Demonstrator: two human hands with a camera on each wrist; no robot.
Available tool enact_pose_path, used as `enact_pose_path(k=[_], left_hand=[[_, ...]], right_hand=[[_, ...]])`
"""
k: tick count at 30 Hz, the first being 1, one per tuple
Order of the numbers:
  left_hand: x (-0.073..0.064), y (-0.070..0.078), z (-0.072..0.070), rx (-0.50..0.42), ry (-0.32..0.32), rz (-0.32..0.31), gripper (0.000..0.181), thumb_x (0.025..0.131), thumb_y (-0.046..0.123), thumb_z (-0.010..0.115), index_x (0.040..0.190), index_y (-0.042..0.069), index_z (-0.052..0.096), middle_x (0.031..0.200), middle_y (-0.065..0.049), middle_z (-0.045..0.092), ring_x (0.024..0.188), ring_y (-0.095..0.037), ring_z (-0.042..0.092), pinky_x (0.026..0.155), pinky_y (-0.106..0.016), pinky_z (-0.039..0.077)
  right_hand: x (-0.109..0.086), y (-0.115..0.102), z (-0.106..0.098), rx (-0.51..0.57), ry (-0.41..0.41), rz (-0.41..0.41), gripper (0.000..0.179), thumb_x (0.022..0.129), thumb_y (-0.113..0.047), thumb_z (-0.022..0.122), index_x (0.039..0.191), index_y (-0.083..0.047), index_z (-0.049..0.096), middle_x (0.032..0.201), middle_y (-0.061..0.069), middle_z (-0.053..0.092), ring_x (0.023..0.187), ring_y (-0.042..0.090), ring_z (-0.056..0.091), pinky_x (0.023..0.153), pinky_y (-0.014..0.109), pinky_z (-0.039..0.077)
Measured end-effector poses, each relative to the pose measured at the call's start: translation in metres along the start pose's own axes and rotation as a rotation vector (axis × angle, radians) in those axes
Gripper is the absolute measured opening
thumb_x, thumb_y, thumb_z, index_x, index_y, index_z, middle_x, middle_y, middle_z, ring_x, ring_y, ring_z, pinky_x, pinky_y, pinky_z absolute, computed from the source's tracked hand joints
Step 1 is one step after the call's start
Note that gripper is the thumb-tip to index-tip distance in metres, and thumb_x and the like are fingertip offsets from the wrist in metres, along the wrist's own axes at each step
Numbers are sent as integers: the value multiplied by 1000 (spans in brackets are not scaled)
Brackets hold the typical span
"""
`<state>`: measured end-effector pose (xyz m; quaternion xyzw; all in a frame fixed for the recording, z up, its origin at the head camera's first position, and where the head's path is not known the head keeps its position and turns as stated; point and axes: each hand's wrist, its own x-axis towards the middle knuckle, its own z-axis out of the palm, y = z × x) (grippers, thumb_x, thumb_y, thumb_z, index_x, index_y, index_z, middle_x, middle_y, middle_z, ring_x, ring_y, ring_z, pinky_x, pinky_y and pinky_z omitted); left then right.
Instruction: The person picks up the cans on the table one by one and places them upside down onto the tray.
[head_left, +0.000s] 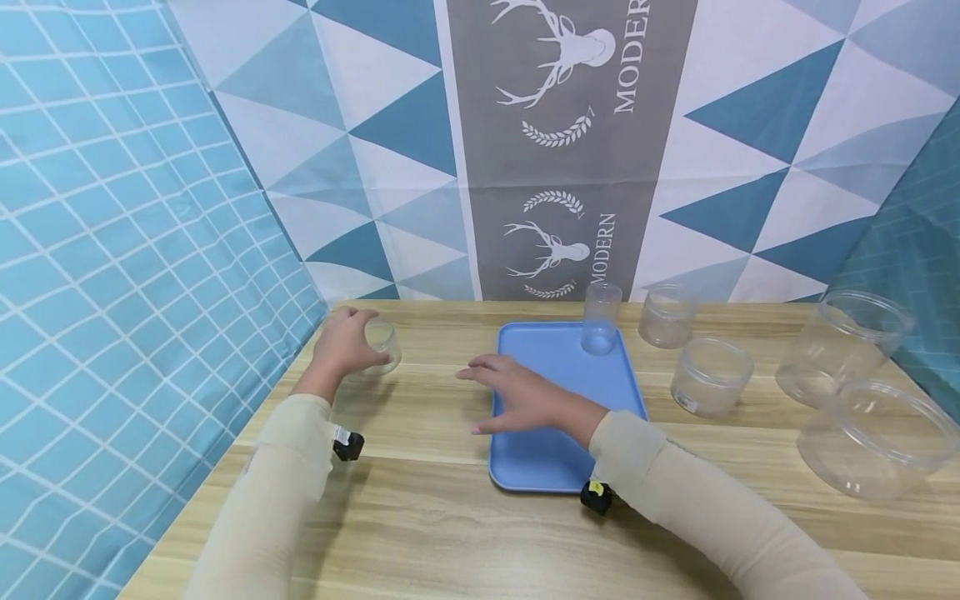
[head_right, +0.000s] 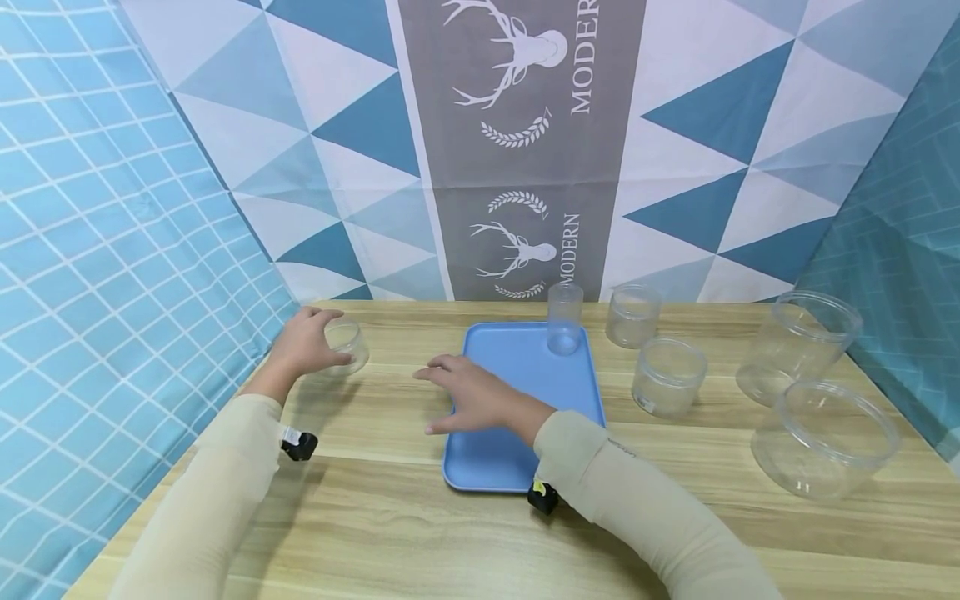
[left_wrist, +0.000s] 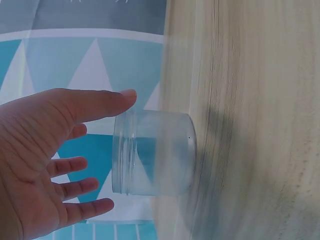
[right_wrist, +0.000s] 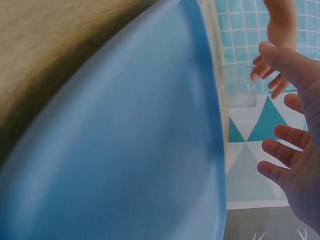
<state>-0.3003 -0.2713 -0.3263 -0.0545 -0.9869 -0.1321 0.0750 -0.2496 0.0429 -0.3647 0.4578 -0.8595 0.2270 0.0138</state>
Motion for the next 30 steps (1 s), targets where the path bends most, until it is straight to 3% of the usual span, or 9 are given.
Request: enact_pose_path(k=[11,30], left_hand=[[13,-4,5,25,-66,-20,81,78,37,77,143,1,44,143,-33,34,124,-52,40,95,-62,42],[26,2,5,90,-160,-60,74,79,31,77,142,4,47,133,-29,45,116,-46,48,92,-62,44]], right_hand=[[15,5,18,-31,-56,28,79,83,-43,75,147,-9,43,146,17,40,137,33,35,110,46,34],[35,0,19,15,-101,71,79,85,-42,73,149,-11,39,147,15,38,134,30,39,107,43,38]])
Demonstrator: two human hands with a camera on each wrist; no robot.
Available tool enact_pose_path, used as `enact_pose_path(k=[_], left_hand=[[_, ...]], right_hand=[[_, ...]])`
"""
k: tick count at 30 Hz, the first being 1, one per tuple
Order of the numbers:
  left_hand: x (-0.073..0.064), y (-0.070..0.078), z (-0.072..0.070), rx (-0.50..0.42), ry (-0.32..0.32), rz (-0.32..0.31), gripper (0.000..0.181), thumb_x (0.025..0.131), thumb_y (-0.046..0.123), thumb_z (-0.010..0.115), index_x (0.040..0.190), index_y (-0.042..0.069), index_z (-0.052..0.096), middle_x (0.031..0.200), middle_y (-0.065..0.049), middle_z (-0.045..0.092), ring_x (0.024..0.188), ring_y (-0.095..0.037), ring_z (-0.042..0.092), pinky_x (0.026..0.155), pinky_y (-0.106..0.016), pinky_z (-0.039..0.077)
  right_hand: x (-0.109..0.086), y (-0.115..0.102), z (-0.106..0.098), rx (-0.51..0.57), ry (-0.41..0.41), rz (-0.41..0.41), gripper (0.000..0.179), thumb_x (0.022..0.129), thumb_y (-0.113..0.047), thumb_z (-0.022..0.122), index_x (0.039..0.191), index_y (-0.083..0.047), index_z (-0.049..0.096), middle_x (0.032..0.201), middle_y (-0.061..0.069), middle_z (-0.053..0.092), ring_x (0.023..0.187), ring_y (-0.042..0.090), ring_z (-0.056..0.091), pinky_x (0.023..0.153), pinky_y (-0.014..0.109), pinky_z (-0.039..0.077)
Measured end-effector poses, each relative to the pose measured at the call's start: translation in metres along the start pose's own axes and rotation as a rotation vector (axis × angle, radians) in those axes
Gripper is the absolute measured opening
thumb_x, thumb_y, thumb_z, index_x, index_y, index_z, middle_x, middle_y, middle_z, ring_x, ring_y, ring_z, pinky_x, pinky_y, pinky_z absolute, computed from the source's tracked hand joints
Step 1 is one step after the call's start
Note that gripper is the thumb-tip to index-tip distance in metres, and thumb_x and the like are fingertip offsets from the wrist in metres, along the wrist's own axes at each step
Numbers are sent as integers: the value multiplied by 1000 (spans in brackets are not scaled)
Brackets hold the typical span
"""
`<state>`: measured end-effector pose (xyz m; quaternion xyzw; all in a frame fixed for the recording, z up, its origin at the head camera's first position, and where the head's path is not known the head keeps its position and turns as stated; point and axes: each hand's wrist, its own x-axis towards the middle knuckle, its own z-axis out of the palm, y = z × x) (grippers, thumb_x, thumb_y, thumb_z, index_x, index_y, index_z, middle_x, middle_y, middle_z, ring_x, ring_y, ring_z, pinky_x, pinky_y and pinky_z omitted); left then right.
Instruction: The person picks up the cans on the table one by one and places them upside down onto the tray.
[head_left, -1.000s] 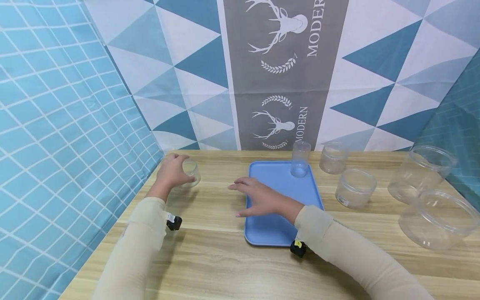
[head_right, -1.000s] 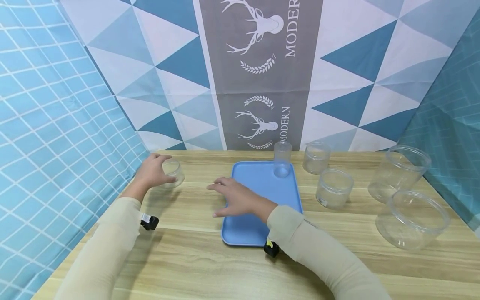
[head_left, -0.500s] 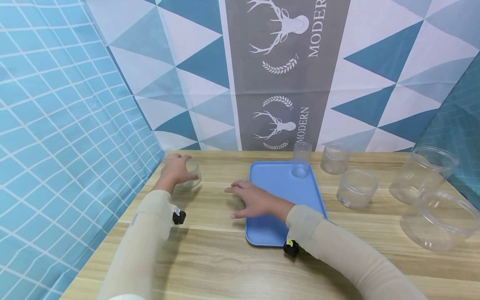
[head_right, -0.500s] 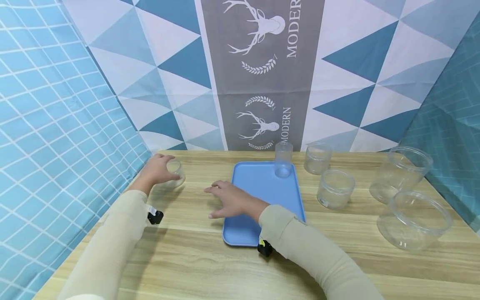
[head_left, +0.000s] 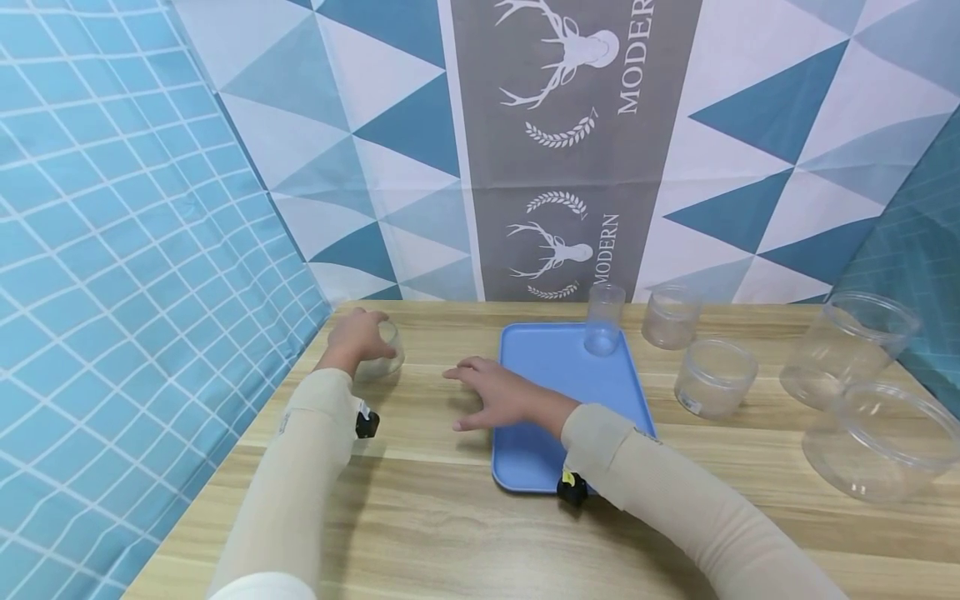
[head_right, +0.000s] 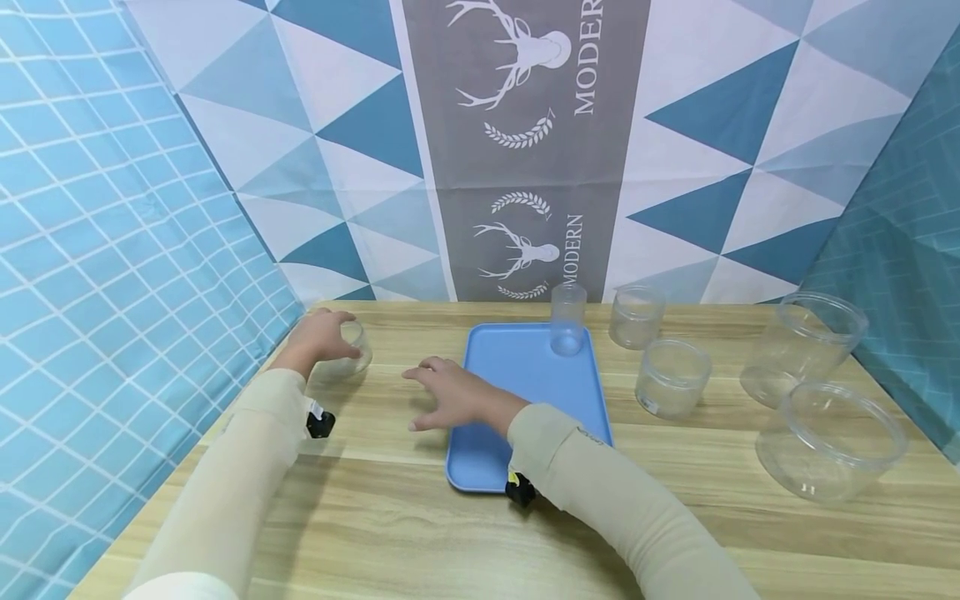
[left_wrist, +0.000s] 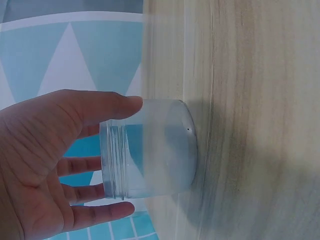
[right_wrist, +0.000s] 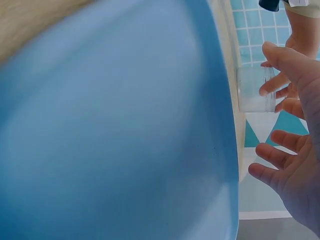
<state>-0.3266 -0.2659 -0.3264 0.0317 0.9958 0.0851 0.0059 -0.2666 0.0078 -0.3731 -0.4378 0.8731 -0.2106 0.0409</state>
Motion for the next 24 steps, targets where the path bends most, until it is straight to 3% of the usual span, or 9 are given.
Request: enact_pose_path(k=[13,24], left_hand=[[-1,11,-3,48,-36,25,70,76,34,75,138,10,54,132,-27,45,110,-44,48,92,-58,45],[2,22,-7,55,10,110,72,74,35,77,138,12,54,137,-28,43,117,-48,48,94,-60,44]], right_hand=[[4,-3,-5,35,19,42,78,85,-41,74,148,-12,40,148,14,38,134,29,39,108,45,37],[12,4,-5,246,92,170,74,88,-42,71,148,-14,41,149,10,38,132,27,42,106,47,39]])
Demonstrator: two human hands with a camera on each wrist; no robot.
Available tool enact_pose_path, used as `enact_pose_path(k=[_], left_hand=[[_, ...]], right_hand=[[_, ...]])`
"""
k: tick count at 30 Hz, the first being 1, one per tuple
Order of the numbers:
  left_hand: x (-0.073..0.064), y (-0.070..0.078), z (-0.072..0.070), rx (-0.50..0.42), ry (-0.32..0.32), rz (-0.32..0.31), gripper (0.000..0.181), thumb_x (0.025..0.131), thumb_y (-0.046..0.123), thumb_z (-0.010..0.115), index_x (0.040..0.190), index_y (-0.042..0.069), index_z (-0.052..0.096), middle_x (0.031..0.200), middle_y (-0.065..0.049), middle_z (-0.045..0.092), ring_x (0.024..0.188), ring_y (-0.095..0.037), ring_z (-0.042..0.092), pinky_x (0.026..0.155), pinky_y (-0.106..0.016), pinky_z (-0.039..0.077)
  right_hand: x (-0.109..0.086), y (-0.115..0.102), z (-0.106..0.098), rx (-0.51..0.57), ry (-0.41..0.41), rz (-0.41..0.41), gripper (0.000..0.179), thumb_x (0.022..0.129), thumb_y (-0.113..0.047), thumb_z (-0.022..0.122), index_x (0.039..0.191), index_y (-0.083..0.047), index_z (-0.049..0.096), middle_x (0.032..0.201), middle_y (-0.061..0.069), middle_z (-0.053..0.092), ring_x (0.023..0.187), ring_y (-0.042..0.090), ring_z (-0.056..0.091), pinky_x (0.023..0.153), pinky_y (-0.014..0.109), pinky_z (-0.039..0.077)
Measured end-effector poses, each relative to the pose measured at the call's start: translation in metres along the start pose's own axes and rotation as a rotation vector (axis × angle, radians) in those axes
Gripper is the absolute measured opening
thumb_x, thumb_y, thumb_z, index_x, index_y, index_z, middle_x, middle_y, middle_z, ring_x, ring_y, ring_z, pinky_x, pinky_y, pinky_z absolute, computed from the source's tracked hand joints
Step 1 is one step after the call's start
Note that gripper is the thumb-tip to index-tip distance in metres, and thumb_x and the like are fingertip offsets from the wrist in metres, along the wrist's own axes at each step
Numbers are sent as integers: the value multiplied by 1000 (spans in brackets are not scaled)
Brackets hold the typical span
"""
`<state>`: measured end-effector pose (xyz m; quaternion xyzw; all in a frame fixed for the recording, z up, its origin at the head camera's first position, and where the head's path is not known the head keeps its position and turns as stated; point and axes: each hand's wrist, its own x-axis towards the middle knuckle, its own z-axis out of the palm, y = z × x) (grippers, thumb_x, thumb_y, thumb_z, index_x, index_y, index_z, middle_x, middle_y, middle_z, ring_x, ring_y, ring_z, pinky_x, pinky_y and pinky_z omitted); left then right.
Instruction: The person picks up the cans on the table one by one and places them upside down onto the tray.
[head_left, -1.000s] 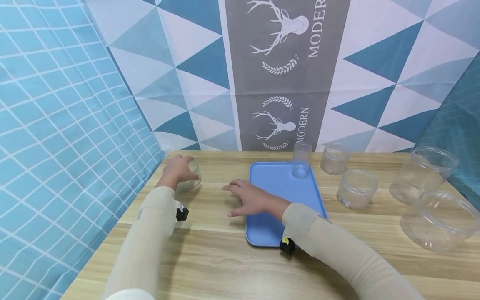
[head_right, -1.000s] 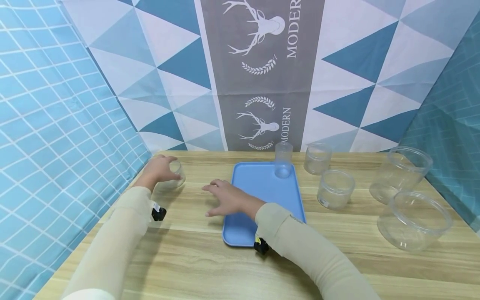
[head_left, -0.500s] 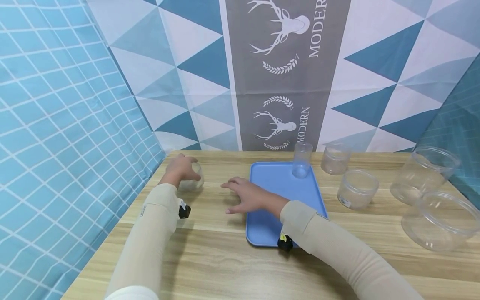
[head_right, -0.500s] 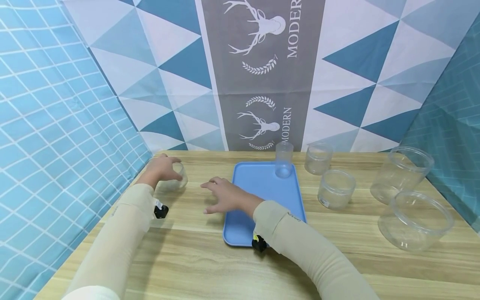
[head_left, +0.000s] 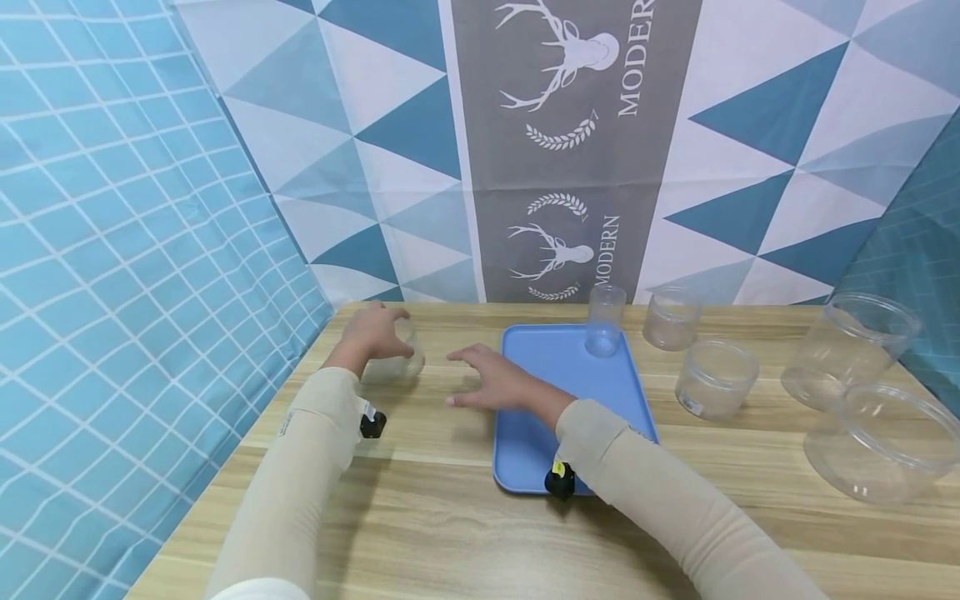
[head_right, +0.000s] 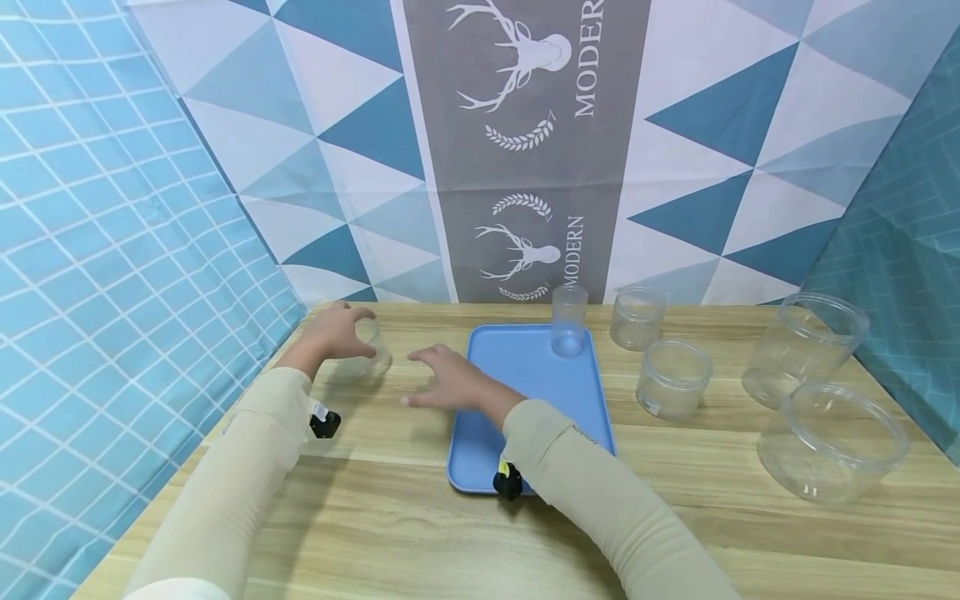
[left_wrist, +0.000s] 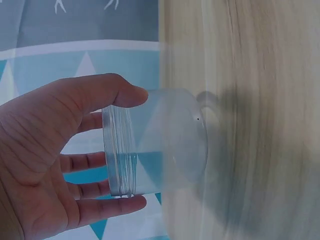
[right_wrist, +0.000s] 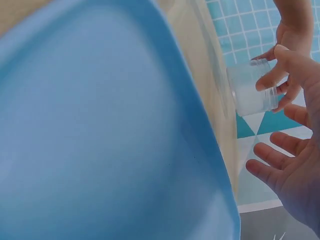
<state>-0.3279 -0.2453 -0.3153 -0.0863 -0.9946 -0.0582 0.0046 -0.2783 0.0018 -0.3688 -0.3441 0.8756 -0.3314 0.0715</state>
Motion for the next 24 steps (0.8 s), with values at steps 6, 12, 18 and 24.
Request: enact_pose_path(k=[6,12,18,24], left_hand=[[1,4,-2,-30,15,22,73,74,35,77,139,13,53,139,-28,41,119,-48,47,95,-60,43],[-3,7,-5,-63,26,46,72,74,33,77,139,12,53,135,-27,42,115,-45,49,93,-59,45],[-6,8,-8,-98,32,64,72,74,33,78,139,12,53,133,-27,42,114,-44,49,92,-59,45],[-5,9,-7,-149,68,146,72,74,33,79,138,14,53,132,-24,43,113,-41,50,92,-57,45]], right_hand=[[-1,1,-2,100,62,29,70,88,-38,72,147,-13,43,147,9,40,126,28,48,100,45,44],[0,4,-2,235,206,61,60,89,-31,71,142,-13,49,143,7,48,122,26,53,98,40,48],[0,2,-3,387,309,137,54,90,-28,71,139,-13,53,139,9,52,118,25,56,90,40,52],[3,3,-3,538,430,191,48,88,-20,73,133,-9,58,128,9,59,108,27,61,80,35,56]])
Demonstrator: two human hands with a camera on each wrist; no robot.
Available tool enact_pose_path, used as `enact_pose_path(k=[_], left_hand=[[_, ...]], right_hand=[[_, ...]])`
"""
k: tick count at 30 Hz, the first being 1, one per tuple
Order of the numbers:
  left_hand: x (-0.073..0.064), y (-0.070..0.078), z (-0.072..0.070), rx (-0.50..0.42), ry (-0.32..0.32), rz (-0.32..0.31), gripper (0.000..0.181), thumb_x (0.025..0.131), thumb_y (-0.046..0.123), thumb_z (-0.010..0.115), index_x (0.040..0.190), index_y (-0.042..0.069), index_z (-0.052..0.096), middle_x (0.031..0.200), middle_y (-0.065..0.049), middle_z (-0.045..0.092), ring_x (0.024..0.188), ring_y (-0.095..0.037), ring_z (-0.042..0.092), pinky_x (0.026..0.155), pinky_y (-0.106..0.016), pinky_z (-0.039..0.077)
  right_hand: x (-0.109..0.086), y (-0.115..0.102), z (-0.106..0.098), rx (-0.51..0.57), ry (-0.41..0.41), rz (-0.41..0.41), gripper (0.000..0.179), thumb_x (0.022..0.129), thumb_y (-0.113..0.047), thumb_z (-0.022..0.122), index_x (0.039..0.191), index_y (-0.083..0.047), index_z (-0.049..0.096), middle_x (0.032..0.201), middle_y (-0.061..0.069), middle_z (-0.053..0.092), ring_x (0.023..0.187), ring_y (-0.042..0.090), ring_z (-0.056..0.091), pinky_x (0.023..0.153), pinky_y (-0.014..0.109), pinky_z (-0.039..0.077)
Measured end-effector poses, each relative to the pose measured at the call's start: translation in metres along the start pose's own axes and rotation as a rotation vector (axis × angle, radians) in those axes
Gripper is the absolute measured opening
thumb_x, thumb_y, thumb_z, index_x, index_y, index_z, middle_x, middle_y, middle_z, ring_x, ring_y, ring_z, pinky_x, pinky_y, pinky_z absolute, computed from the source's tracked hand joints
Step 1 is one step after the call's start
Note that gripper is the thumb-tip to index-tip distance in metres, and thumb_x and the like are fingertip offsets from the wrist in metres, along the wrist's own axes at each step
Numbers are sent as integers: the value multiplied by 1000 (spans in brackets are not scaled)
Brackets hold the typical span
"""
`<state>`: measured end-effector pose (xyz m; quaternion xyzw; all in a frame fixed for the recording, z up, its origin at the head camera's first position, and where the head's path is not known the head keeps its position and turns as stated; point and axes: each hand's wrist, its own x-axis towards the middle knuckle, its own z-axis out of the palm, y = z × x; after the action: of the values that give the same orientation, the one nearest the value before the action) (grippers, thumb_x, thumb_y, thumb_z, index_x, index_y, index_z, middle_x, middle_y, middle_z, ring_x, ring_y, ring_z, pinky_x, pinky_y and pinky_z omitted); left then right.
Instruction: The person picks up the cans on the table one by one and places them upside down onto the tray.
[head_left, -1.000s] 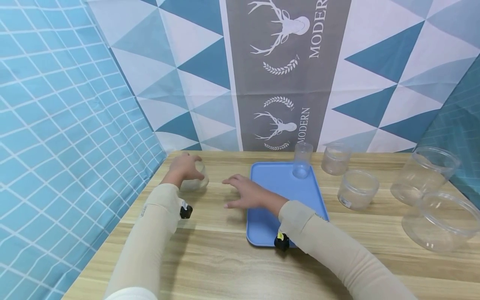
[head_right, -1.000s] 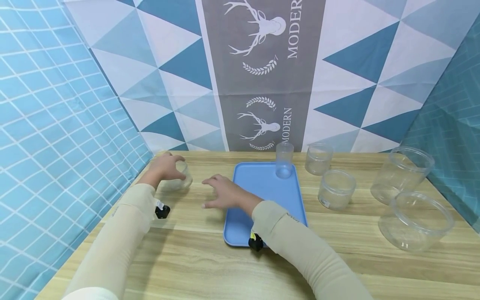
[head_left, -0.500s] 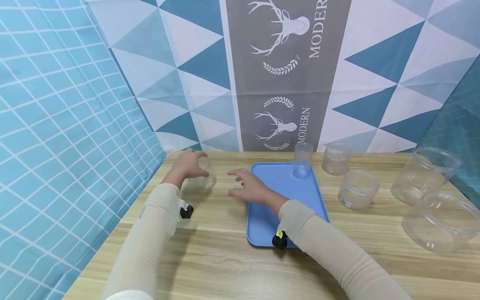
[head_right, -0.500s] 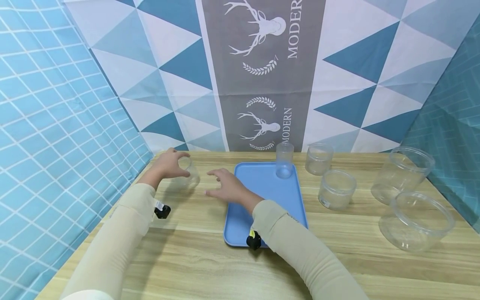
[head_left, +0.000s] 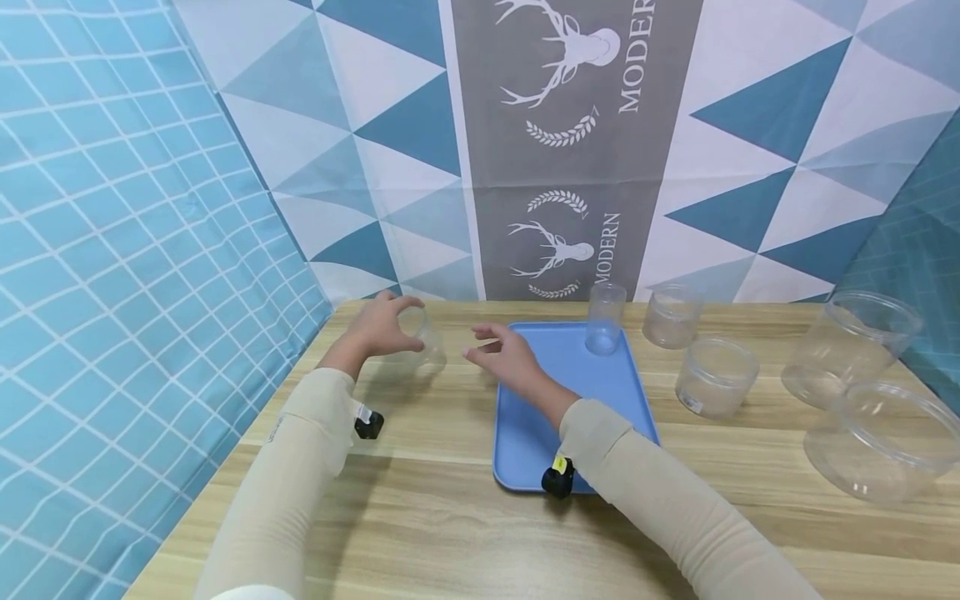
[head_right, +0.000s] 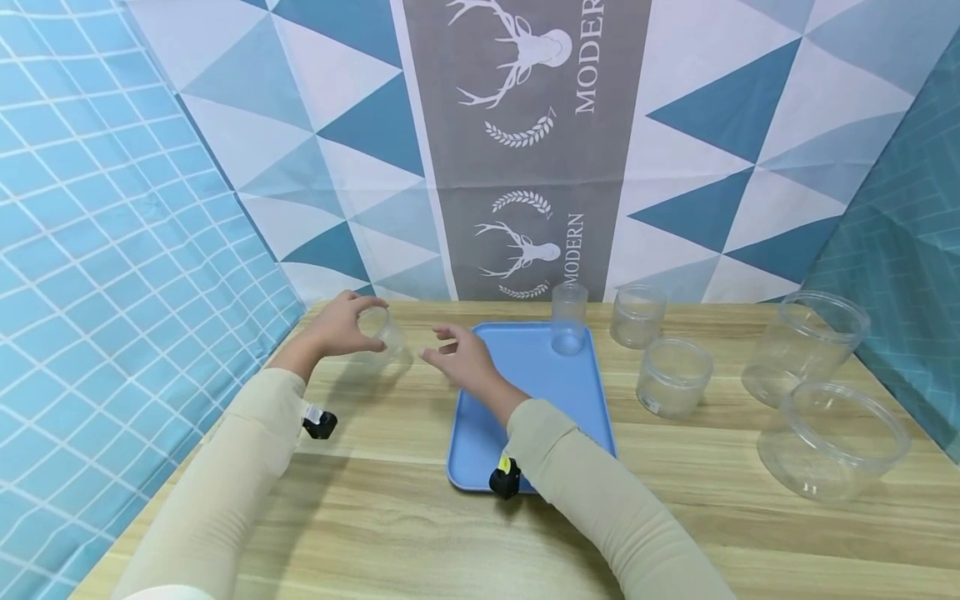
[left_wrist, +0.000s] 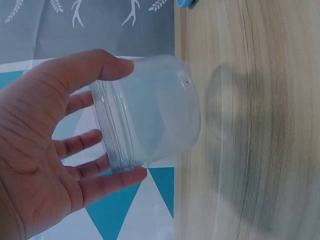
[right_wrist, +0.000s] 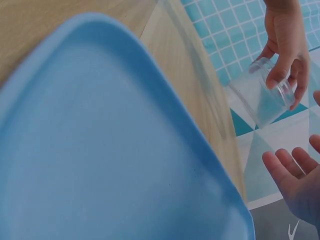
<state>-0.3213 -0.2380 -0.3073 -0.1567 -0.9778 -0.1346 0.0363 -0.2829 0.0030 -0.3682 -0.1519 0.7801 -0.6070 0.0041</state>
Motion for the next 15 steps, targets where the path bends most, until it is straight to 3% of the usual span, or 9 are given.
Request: enact_pose_path(k=[8,15], left_hand=[[-2,12,0,-68,39,76,71,71,33,82,135,16,56,128,-19,46,109,-35,51,90,-56,47],[-2,20,0,-107,50,117,71,70,31,84,134,15,57,129,-15,47,113,-33,50,91,-54,47]], right_hand=[[4,4,-4,231,84,57,43,90,-15,70,129,0,58,119,16,60,101,28,64,78,36,58],[-3,2,-12,302,106,67,42,91,-11,68,130,2,57,118,20,58,100,28,63,79,36,58]])
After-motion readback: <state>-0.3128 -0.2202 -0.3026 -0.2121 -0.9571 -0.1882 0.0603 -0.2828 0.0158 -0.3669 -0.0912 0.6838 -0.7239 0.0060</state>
